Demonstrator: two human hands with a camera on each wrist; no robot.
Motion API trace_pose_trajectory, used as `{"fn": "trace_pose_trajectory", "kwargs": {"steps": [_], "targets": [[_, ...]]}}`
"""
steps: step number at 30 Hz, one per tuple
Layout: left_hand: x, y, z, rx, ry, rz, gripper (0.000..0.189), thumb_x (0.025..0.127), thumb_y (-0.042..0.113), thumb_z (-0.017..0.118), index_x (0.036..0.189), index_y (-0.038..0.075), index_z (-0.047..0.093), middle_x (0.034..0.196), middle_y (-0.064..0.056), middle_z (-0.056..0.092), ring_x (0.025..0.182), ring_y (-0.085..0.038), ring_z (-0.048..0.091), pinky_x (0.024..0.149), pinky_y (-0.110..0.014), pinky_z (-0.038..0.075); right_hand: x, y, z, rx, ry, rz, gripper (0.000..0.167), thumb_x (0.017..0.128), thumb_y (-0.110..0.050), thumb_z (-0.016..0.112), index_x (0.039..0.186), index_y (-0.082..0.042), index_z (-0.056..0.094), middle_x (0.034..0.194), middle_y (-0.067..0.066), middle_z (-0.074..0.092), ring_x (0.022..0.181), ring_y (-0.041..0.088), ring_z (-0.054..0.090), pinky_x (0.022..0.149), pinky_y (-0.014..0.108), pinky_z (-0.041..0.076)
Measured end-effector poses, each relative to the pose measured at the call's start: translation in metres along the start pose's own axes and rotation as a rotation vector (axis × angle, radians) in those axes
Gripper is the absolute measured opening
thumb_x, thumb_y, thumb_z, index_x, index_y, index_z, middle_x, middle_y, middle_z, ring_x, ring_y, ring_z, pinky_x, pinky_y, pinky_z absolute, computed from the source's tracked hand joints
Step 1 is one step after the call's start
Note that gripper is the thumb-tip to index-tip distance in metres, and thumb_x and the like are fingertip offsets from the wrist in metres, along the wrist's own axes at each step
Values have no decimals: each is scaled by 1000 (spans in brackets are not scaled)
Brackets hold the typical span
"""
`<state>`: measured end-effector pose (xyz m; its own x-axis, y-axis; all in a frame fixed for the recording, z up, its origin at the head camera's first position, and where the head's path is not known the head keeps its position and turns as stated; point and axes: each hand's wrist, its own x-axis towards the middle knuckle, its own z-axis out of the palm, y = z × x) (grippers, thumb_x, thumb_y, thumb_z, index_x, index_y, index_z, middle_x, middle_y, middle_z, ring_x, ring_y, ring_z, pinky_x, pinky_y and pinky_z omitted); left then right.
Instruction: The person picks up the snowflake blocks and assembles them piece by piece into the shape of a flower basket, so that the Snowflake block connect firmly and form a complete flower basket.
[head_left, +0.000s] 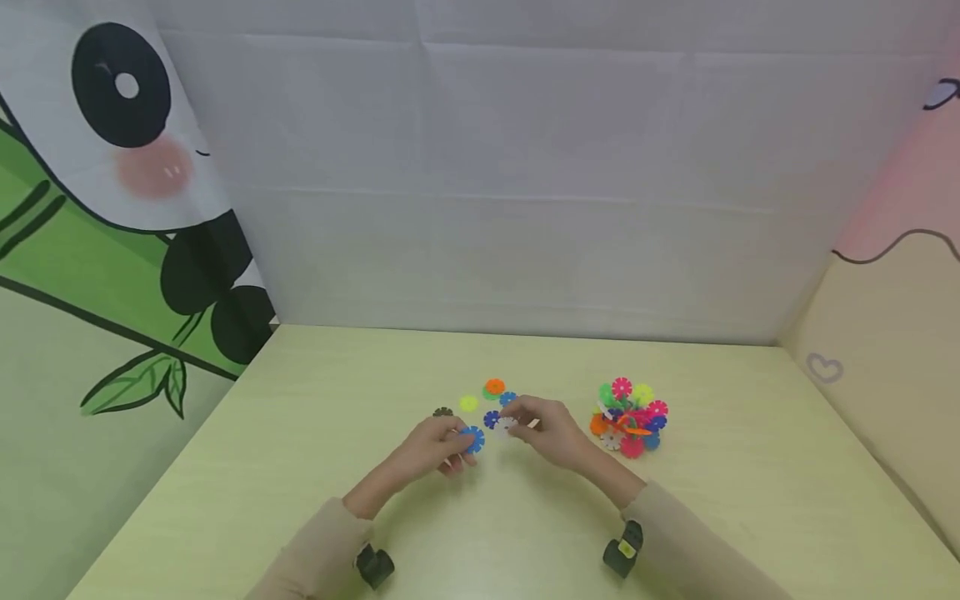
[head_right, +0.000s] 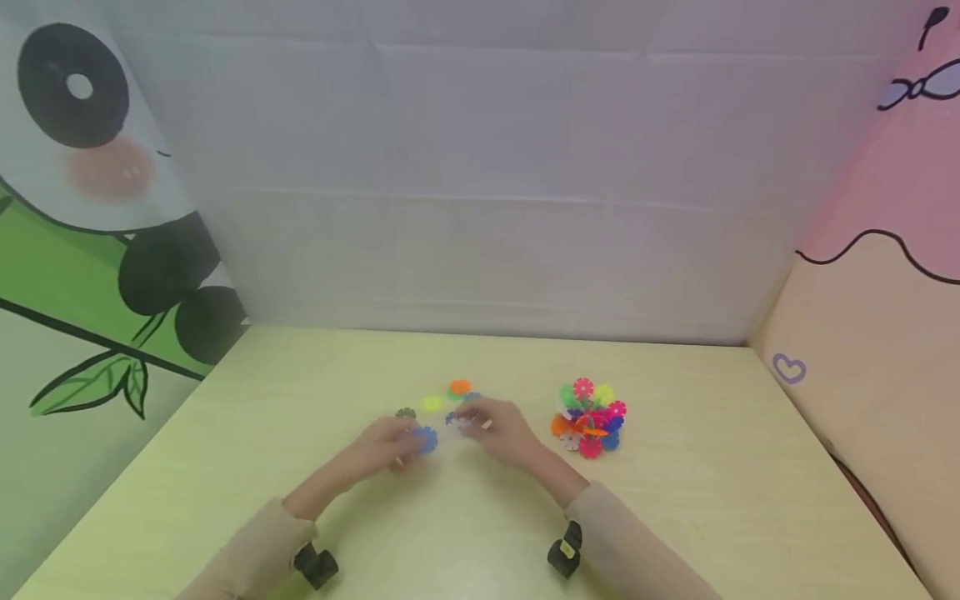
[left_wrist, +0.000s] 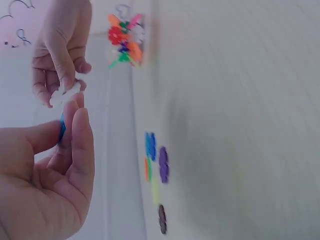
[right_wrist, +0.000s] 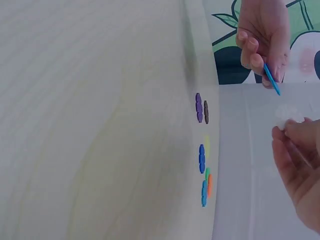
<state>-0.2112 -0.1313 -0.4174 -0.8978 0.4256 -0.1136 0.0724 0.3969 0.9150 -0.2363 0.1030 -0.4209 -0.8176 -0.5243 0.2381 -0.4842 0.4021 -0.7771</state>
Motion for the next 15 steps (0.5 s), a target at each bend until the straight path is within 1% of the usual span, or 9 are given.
{"fn": "trace_pose_trajectory", "kwargs": {"steps": [3, 6, 9, 10, 12, 15], "targets": [[-1, 10, 5, -73, 23, 18, 26, 103, 15, 48, 103, -9, 58, 92, -23, 74, 67, -7, 61, 66, -27, 60, -6, -9, -2, -3, 89, -44, 16, 92, -2, 64, 107, -3, 69, 101, 13, 74, 87, 23, 69, 72, 18, 55], [-1, 17, 9, -129, 48, 22, 28, 103, 15, 48, 111, -10, 57, 88, -17, 75, 66, -6, 60, 65, -23, 58, -8, -15, -3, -3, 141, -92, 15, 92, -2, 65, 106, -3, 70, 98, 12, 75, 87, 25, 69, 72, 20, 56], [-1, 20, 12, -184, 73, 14, 30, 102, 13, 49, 120, -10, 54, 84, -11, 76, 63, -4, 59, 63, -20, 57, -9, -17, -3, 5, 165, -115, 14, 91, -1, 65, 105, -3, 70, 97, 12, 75, 88, 25, 69, 73, 21, 55], [0, 20, 13, -197, 76, 20, 31, 102, 12, 50, 122, -11, 53, 83, -11, 76, 62, -3, 59, 62, -19, 56, -9, -18, -3, 6, 171, -118, 14, 91, -1, 65, 104, -3, 70, 96, 12, 75, 87, 25, 69, 73, 21, 55], [0, 22, 15, -219, 83, 18, 32, 101, 11, 50, 125, -11, 52, 81, -10, 76, 60, -2, 59, 62, -18, 56, -8, -19, -3, 6, 179, -124, 14, 91, 0, 65, 103, -3, 70, 96, 12, 75, 87, 24, 69, 72, 21, 55], [-1, 23, 16, -228, 88, 23, 33, 101, 11, 50, 125, -12, 51, 81, -10, 76, 59, -2, 59, 61, -18, 56, -8, -20, -4, -1, 183, -143, 13, 90, 1, 66, 101, -2, 70, 95, 11, 75, 86, 23, 70, 71, 21, 56]]}}
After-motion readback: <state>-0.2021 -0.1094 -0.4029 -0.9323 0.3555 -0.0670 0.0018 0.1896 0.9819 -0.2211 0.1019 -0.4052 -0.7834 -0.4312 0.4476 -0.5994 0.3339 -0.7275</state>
